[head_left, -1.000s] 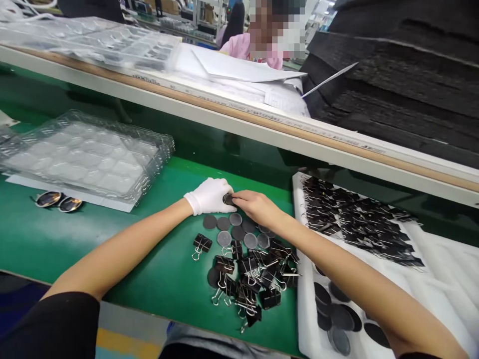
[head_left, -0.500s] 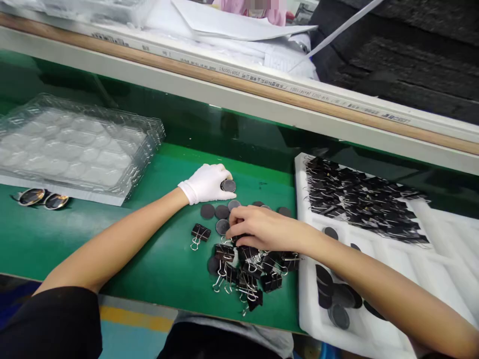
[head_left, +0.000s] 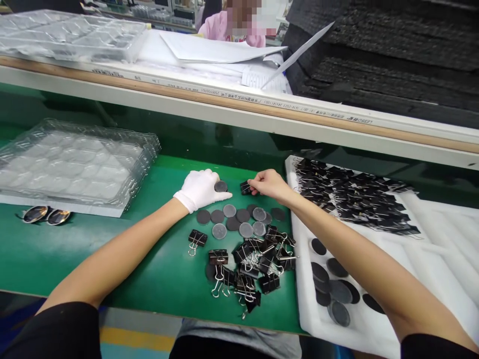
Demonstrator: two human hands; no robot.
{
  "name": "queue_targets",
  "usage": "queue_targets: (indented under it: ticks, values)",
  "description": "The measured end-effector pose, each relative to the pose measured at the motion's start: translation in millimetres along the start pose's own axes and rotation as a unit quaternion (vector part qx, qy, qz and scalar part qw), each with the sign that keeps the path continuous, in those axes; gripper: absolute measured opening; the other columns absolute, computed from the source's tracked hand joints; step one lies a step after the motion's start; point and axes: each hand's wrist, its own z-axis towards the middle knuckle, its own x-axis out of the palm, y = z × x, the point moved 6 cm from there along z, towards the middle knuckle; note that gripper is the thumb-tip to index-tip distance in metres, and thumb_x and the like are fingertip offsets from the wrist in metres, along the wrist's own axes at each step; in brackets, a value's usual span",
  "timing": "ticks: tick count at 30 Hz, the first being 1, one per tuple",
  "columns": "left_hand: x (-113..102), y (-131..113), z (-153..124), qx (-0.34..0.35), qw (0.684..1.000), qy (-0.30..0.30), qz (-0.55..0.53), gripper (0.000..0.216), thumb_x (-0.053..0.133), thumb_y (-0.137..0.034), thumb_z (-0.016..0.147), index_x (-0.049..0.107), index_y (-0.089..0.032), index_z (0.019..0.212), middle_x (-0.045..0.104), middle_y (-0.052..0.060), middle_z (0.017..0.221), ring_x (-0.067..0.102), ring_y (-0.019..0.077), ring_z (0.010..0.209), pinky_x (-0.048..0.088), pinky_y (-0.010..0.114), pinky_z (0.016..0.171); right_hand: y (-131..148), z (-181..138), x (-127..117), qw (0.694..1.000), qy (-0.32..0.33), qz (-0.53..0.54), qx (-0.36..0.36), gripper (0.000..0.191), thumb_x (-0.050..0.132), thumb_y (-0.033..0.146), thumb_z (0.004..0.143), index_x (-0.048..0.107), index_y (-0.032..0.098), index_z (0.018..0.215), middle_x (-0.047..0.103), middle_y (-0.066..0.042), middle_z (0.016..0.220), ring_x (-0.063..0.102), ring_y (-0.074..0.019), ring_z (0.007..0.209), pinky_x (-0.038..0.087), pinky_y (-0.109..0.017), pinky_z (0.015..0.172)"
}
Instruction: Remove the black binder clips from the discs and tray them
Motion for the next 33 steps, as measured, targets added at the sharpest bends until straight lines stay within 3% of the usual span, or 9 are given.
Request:
queue_targets:
  ticks: [2, 4, 7, 10, 13, 16, 21, 26, 33]
  values:
    - [-4, 3, -3, -0.024, 0.999, 0.010, 0.033, 0.087, 0.057, -0.090, 0.072, 0.071, -0.011, 0.107, 0.069, 0.016, 0.096, 0.069, 0.0369, 0.086, 0.046, 0.042, 0.071, -3, 2, 7, 0.998, 0.052, -0.006, 0.025, 0.035, 0.065, 0.035, 0.090, 0.064, 0.018, 0.060, 0.073, -0.008, 0.069, 0.067, -0.0155, 0.061, 0.044, -0.025, 0.055]
    - [-9, 5, -4, 0.005, 0.999, 0.013, 0.041, 0.096, 0.062, -0.086, 0.071, 0.063, -0.011, 0.130, 0.068, 0.020, 0.112, 0.068, 0.0386, 0.094, 0.047, 0.042, 0.073, 0, 0, 7, 0.994, 0.090, -0.061, 0.024, 0.048, 0.064, 0.049, 0.091, 0.061, 0.018, 0.055, 0.070, -0.008, 0.064, 0.064, -0.0175, 0.056, 0.044, -0.029, 0.054]
    - [-9, 3, -3, 0.124, 0.991, 0.056, 0.011, 0.081, 0.064, -0.064, 0.086, 0.043, -0.026, 0.155, 0.059, 0.015, 0.140, 0.065, 0.0345, 0.109, 0.047, 0.039, 0.080, 10, 2, -7, 0.983, 0.039, -0.179, -0.016, 0.058, 0.054, 0.072, 0.090, 0.063, 0.020, 0.066, 0.070, -0.010, 0.073, 0.066, -0.0250, 0.070, 0.048, -0.036, 0.066]
    - [-1, 5, 0, 0.156, 0.981, 0.112, -0.034, 0.056, 0.060, -0.054, 0.093, 0.056, -0.030, 0.144, 0.063, 0.008, 0.133, 0.067, 0.0272, 0.104, 0.047, 0.034, 0.080, 23, 10, -15, 0.980, -0.085, -0.169, -0.053, 0.055, 0.037, 0.067, 0.098, 0.066, 0.021, 0.096, 0.070, -0.014, 0.103, 0.064, -0.0318, 0.101, 0.048, -0.044, 0.087]
    - [1, 2, 4, 0.119, 0.989, 0.079, -0.032, 0.048, 0.059, -0.059, 0.093, 0.068, -0.025, 0.124, 0.068, 0.008, 0.114, 0.068, 0.0255, 0.094, 0.046, 0.034, 0.075, 22, 24, -3, 0.981, -0.146, -0.123, -0.008, 0.056, 0.025, 0.061, 0.102, 0.062, 0.022, 0.117, 0.060, -0.019, 0.127, 0.052, -0.0374, 0.124, 0.039, -0.056, 0.103]
    - [2, -8, 3, 0.120, 0.992, 0.043, 0.023, 0.052, 0.054, -0.064, 0.095, 0.069, -0.022, 0.121, 0.068, 0.009, 0.106, 0.067, 0.0281, 0.093, 0.044, 0.036, 0.074, 15, 35, 16, 0.982, -0.151, -0.107, 0.045, 0.056, 0.022, 0.058, 0.104, 0.060, 0.021, 0.123, 0.052, -0.019, 0.138, 0.043, -0.0396, 0.133, 0.031, -0.060, 0.109]
    - [4, -17, -2, 0.137, 0.988, 0.031, 0.071, 0.059, 0.048, -0.063, 0.097, 0.061, -0.022, 0.137, 0.068, 0.012, 0.109, 0.065, 0.0300, 0.093, 0.043, 0.039, 0.073, 11, 34, 25, 0.979, -0.162, -0.117, 0.035, 0.052, 0.023, 0.050, 0.106, 0.057, 0.019, 0.130, 0.047, -0.020, 0.142, 0.039, -0.0387, 0.134, 0.029, -0.057, 0.109]
    - [8, -17, 6, 0.103, 0.994, 0.010, 0.039, 0.045, 0.057, -0.057, 0.094, 0.070, -0.018, 0.113, 0.068, 0.011, 0.098, 0.066, 0.0285, 0.088, 0.044, 0.039, 0.075, 8, 25, 23, 0.973, -0.187, -0.131, 0.015, 0.047, 0.027, 0.045, 0.107, 0.055, 0.019, 0.133, 0.045, -0.020, 0.144, 0.036, -0.0373, 0.135, 0.031, -0.058, 0.107]
    - [10, -27, 21, 0.141, 0.988, 0.063, -0.024, 0.047, 0.062, -0.055, 0.093, 0.066, -0.015, 0.119, 0.068, 0.012, 0.108, 0.067, 0.0267, 0.096, 0.049, 0.036, 0.083, 0, 32, 24, 0.976, -0.181, -0.123, 0.004, 0.050, 0.027, 0.047, 0.107, 0.052, 0.017, 0.139, 0.043, -0.021, 0.148, 0.034, -0.0362, 0.141, 0.028, -0.058, 0.112]
